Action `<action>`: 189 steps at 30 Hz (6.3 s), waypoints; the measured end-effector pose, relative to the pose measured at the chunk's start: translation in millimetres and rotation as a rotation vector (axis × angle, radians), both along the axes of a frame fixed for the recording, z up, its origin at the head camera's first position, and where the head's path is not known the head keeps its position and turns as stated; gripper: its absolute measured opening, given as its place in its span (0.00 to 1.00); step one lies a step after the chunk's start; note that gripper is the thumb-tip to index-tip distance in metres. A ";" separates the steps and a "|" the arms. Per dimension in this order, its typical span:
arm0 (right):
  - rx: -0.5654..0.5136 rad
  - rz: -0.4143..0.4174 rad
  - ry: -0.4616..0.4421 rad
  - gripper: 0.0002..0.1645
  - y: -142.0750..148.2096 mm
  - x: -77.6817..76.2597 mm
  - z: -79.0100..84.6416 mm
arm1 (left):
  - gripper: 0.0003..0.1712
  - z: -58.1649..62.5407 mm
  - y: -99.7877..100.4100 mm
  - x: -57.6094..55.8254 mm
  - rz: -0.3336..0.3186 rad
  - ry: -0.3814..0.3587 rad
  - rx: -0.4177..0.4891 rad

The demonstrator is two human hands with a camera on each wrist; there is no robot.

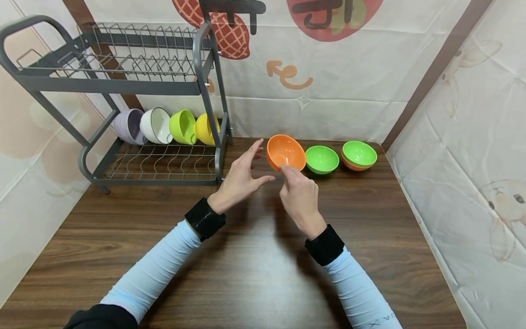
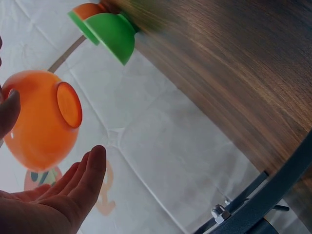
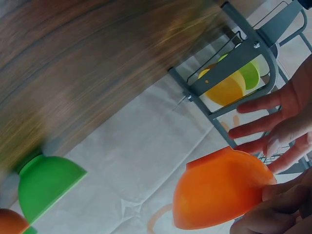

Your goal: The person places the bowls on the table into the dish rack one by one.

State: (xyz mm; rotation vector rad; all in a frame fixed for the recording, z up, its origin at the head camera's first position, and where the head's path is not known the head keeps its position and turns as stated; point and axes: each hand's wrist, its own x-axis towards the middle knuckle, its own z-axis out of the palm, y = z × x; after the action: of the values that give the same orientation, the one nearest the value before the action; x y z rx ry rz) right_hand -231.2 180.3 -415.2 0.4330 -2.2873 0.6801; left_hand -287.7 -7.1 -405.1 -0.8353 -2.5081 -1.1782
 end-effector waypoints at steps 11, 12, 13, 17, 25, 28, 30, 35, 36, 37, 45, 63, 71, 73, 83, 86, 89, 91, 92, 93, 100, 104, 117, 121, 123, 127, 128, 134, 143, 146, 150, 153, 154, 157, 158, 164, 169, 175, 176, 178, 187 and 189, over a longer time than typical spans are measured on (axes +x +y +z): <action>-0.039 0.038 0.026 0.20 -21.7 2.3 1.8 | 0.68 -1.2 1.8 0.5 -0.025 0.089 0.038; -0.041 0.040 0.027 0.20 -23.4 2.4 1.9 | 0.67 -1.0 2.0 0.2 -0.019 0.097 0.039; -0.044 0.044 0.029 0.19 -25.1 2.5 2.1 | 0.67 -0.9 2.1 -0.1 -0.014 0.104 0.041; -0.052 0.056 0.035 0.17 -31.6 3.6 2.6 | 0.66 -0.4 1.9 -0.6 0.008 0.128 0.054; -0.094 0.088 0.056 0.15 -42.2 5.9 4.8 | 0.66 2.5 -3.4 1.6 0.039 0.199 0.068; -0.102 0.118 0.061 0.14 -45.0 6.3 4.6 | 0.66 4.8 -6.8 3.6 0.053 0.224 0.079; -0.102 0.137 0.063 0.14 -46.3 6.4 4.0 | 0.65 6.6 -9.2 5.3 0.060 0.241 0.080; -0.092 0.182 0.072 0.16 -50.4 4.6 0.8 | 0.63 12.3 -16.8 8.4 0.052 0.307 0.065; -0.092 0.191 0.072 0.16 -51.4 3.8 0.0 | 0.62 13.5 -19.0 8.7 0.051 0.326 0.066; -0.092 0.195 0.072 0.17 -52.7 3.5 -1.5 | 0.62 14.3 -21.7 9.4 0.051 0.342 0.066; -0.093 0.200 0.057 0.22 -63.4 0.9 -11.5 | 0.58 22.8 -50.9 13.6 0.083 0.420 0.044; 0.054 0.270 -0.182 0.29 -95.6 -2.9 -21.2 | 0.62 43.7 -129.0 41.0 0.156 0.382 -0.076; 0.181 0.288 -0.338 0.33 -107.8 -6.6 -28.7 | 0.65 44.5 -185.8 43.5 0.270 0.370 -0.123; 0.200 0.290 -0.376 0.34 -110.8 -7.2 -29.4 | 0.65 45.6 -199.8 41.2 0.299 0.370 -0.126; 0.272 0.296 -0.430 0.36 -120.6 -7.9 -38.4 | 0.65 51.7 -270.0 20.8 0.387 0.377 -0.180; 0.270 0.294 -0.435 0.36 -121.9 -7.2 -39.5 | 0.66 46.2 -291.0 15.1 0.409 0.342 -0.231; 0.271 0.300 -0.444 0.37 -121.8 -6.1 -40.0 | 0.65 37.5 -310.4 9.1 0.418 0.319 -0.284; 0.273 0.303 -0.446 0.37 -121.5 -5.7 -40.1 | 0.65 33.1 -321.6 4.2 0.413 0.317 -0.326; 0.275 0.302 -0.445 0.37 -121.6 -5.8 -39.9 | 0.65 31.7 -326.5 1.8 0.409 0.315 -0.343; 0.276 0.300 -0.443 0.37 -121.6 -5.9 -39.6 | 0.65 30.7 -330.8 -0.9 0.405 0.316 -0.362; 0.296 0.287 -0.443 0.37 -122.5 -7.9 -37.5 | 0.66 25.5 -346.6 -18.7 0.348 0.258 -0.450; 0.309 0.290 -0.454 0.37 -123.5 -8.3 -37.3 | 0.64 20.3 -350.3 -27.4 0.319 0.235 -0.471; 0.306 0.279 -0.455 0.36 -122.5 -8.8 -37.8 | 0.65 14.0 -349.7 -35.1 0.393 0.159 -0.478; 0.307 0.281 -0.446 0.35 -122.4 -8.6 -38.1 | 0.65 16.2 -348.5 -33.3 0.426 0.072 -0.476; 0.307 0.283 -0.442 0.35 -122.5 -8.3 -38.1 | 0.64 17.5 -348.4 -33.0 0.438 0.045 -0.481; 0.307 0.285 -0.449 0.35 -122.5 -7.8 -37.2 | 0.64 19.0 -349.3 -32.5 0.452 0.043 -0.482; 0.308 0.284 -0.450 0.35 -122.4 -7.9 -36.9 | 0.64 19.0 -349.5 -32.2 0.454 0.050 -0.481; 0.314 0.279 -0.453 0.36 -121.6 -8.8 -36.0 | 0.63 16.4 -349.6 -31.9 0.480 0.097 -0.497; 0.324 0.283 -0.455 0.35 -121.2 -8.6 -36.7 | 0.62 13.7 -350.3 -31.1 0.535 0.117 -0.562; 0.322 0.283 -0.463 0.35 -121.1 -8.2 -36.7 | 0.63 14.0 -349.7 -31.2 0.540 0.097 -0.555; 0.323 0.287 -0.467 0.36 -120.5 -8.0 -36.5 | 0.66 16.1 -346.7 -30.7 0.544 0.029 -0.542; 0.313 0.296 -0.468 0.35 -119.1 -8.3 -37.4 | 0.68 17.9 -340.7 -27.2 0.556 -0.006 -0.522; 0.306 0.295 -0.468 0.34 -118.5 -8.6 -38.1 | 0.67 18.3 -337.2 -25.5 0.563 -0.001 -0.510; 0.281 0.284 -0.484 0.32 -114.8 -8.1 -41.0 | 0.59 18.8 -316.5 -18.4 0.568 0.099 -0.408; 0.278 0.277 -0.486 0.31 -113.2 -7.6 -42.4 | 0.54 18.9 -306.4 -15.2 0.560 0.153 -0.367; 0.249 0.271 -0.467 0.26 -101.7 -1.8 -48.7 | 0.15 15.5 -227.3 9.9 0.365 0.341 -0.141; 0.228 0.251 -0.440 0.22 -89.6 1.1 -44.3 | 0.03 1.3 -168.6 26.0 0.175 0.279 -0.107; 0.242 0.155 -0.435 0.19 -61.3 -5.2 -32.8 | 0.02 -12.9 -122.4 24.0 0.083 0.193 -0.129; 0.241 0.129 -0.441 0.19 -53.7 -7.6 -31.2 | 0.02 -13.9 -115.7 22.9 0.076 0.182 -0.138; 0.225 0.071 -0.432 0.20 -36.5 -14.2 -28.3 | 0.03 -14.4 -102.9 20.2 0.062 0.165 -0.160; 0.284 -0.159 -0.436 0.25 51.0 -43.6 -21.6 | 0.21 -9.2 -43.7 10.9 -0.006 0.156 -0.260; 0.334 -0.188 -0.471 0.27 66.5 -48.5 -22.7 | 0.25 -8.8 -31.9 8.6 -0.020 0.140 -0.281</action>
State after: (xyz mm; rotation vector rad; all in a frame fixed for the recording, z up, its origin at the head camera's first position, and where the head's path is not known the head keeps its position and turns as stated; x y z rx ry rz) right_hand -279.7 246.8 -437.9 0.2174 -2.8611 0.3246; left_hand -279.0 -39.0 -413.9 -0.9750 -2.5873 -0.7528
